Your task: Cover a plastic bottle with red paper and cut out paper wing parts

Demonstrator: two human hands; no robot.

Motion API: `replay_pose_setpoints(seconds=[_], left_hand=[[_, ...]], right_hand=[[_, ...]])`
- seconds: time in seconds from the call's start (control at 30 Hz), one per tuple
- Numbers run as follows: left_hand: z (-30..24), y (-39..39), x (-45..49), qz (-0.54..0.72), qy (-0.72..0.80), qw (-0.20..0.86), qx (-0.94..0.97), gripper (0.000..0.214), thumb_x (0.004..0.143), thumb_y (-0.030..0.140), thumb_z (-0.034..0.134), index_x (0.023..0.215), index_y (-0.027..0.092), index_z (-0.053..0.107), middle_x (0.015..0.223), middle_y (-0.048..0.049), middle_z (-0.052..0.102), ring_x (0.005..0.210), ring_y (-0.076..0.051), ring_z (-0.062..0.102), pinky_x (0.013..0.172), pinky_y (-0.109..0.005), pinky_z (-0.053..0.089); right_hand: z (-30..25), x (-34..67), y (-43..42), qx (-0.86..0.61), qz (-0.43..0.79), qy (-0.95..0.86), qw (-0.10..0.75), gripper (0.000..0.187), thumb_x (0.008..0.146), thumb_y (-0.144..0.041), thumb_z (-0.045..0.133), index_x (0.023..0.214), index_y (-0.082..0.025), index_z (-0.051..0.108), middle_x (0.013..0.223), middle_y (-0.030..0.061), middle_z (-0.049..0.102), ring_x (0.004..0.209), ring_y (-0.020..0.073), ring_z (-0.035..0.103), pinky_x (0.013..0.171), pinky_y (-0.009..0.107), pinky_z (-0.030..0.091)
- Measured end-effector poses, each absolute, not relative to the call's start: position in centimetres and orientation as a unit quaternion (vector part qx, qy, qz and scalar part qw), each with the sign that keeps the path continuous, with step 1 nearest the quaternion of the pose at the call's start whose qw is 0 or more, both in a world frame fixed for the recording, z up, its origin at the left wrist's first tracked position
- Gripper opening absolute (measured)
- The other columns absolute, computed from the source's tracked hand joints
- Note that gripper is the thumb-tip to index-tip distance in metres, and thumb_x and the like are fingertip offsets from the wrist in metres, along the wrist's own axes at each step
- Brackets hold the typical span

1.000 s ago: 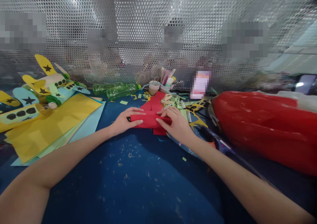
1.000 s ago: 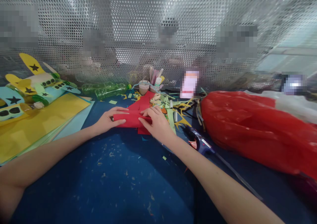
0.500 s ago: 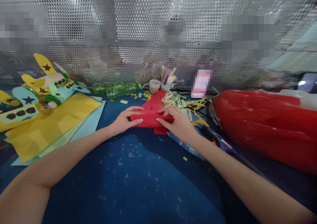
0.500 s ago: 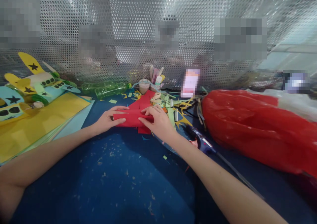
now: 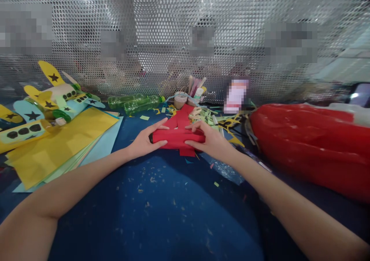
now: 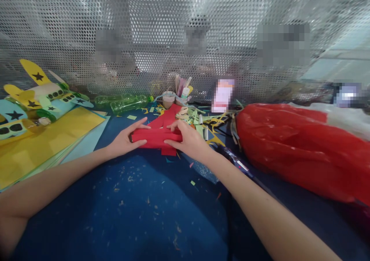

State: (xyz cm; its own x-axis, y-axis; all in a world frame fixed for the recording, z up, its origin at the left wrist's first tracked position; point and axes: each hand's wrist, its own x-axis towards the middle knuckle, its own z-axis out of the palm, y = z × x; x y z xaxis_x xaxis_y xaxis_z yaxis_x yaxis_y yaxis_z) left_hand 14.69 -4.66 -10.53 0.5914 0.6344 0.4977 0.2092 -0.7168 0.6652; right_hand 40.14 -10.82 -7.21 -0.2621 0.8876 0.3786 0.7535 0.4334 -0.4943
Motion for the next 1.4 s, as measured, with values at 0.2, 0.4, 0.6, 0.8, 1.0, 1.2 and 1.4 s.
replay_pose_setpoints(seconds=[0.2,0.4,0.6,0.8,1.0,1.2,1.4], left_hand=[[-10.6,-4.9,14.7,0.378,0.242,0.235,0.862,0.062,0.083,0.035,0.065,0.141,0.033,0.041,0.127,-0.0052,0.063,0.117,-0.024,0.056,0.104,-0.045,0.04],[-10.8,-4.2,14.8,0.408,0.229,0.336,0.817,0.067,0.076,0.038,0.074,0.134,0.027,0.045,0.128,-0.0097,0.057,0.12,-0.024,0.054,0.105,-0.044,0.041],[-11.3,-3.9,15.0,0.408,0.23,0.378,0.799,0.084,0.062,0.041,0.084,0.133,0.028,0.04,0.141,-0.0124,0.043,0.128,-0.03,0.046,0.108,-0.049,0.037],[-11.4,-3.7,15.1,0.397,0.213,0.464,0.763,0.075,0.071,0.039,0.078,0.133,0.03,0.035,0.129,-0.0104,0.052,0.111,-0.025,0.059,0.096,-0.044,0.049],[-11.0,-4.0,15.2,0.404,0.211,0.466,0.758,0.065,0.072,0.038,0.076,0.124,0.029,0.038,0.118,-0.0074,0.055,0.103,-0.022,0.06,0.091,-0.04,0.051],[-10.7,-4.5,15.0,0.399,0.232,0.418,0.783,0.062,0.073,0.037,0.073,0.123,0.026,0.038,0.129,-0.0094,0.048,0.101,-0.022,0.059,0.088,-0.038,0.051],[-11.0,-4.2,14.9,0.403,0.231,0.422,0.778,0.05,0.079,0.039,0.068,0.118,0.027,0.04,0.134,-0.0096,0.045,0.114,-0.025,0.055,0.087,-0.037,0.051]], right_hand=[[-7.4,40.5,-10.6,-0.49,0.054,-0.82,0.29,0.033,0.083,-0.039,0.064,0.112,-0.025,0.054,0.116,0.0081,0.062,0.11,0.0275,0.059,0.094,0.048,0.048],[-7.6,40.7,-10.4,-0.491,0.057,-0.82,0.287,0.027,0.086,-0.039,0.06,0.11,-0.026,0.057,0.112,0.0063,0.064,0.108,0.0265,0.06,0.094,0.048,0.048],[-7.7,41.2,-10.1,-0.496,0.079,-0.806,0.313,0.027,0.087,-0.039,0.057,0.11,-0.024,0.056,0.114,0.0079,0.065,0.107,0.0264,0.061,0.094,0.046,0.048],[-8.3,42.0,-9.4,-0.496,0.127,-0.782,0.355,0.026,0.085,-0.039,0.059,0.106,-0.024,0.055,0.108,0.008,0.066,0.104,0.0255,0.063,0.095,0.046,0.048],[-8.4,42.1,-9.3,-0.499,0.138,-0.775,0.362,0.024,0.083,-0.043,0.06,0.093,-0.024,0.048,0.1,0.0073,0.066,0.098,0.0254,0.064,0.089,0.045,0.05],[-8.1,41.7,-9.6,-0.508,0.129,-0.775,0.353,0.024,0.083,-0.042,0.059,0.083,-0.025,0.042,0.1,0.0083,0.066,0.099,0.0264,0.064,0.088,0.045,0.049],[-8.3,41.7,-9.4,-0.507,0.138,-0.773,0.354,0.026,0.084,-0.042,0.059,0.079,-0.026,0.04,0.106,0.0096,0.067,0.104,0.0276,0.063,0.091,0.047,0.048]])
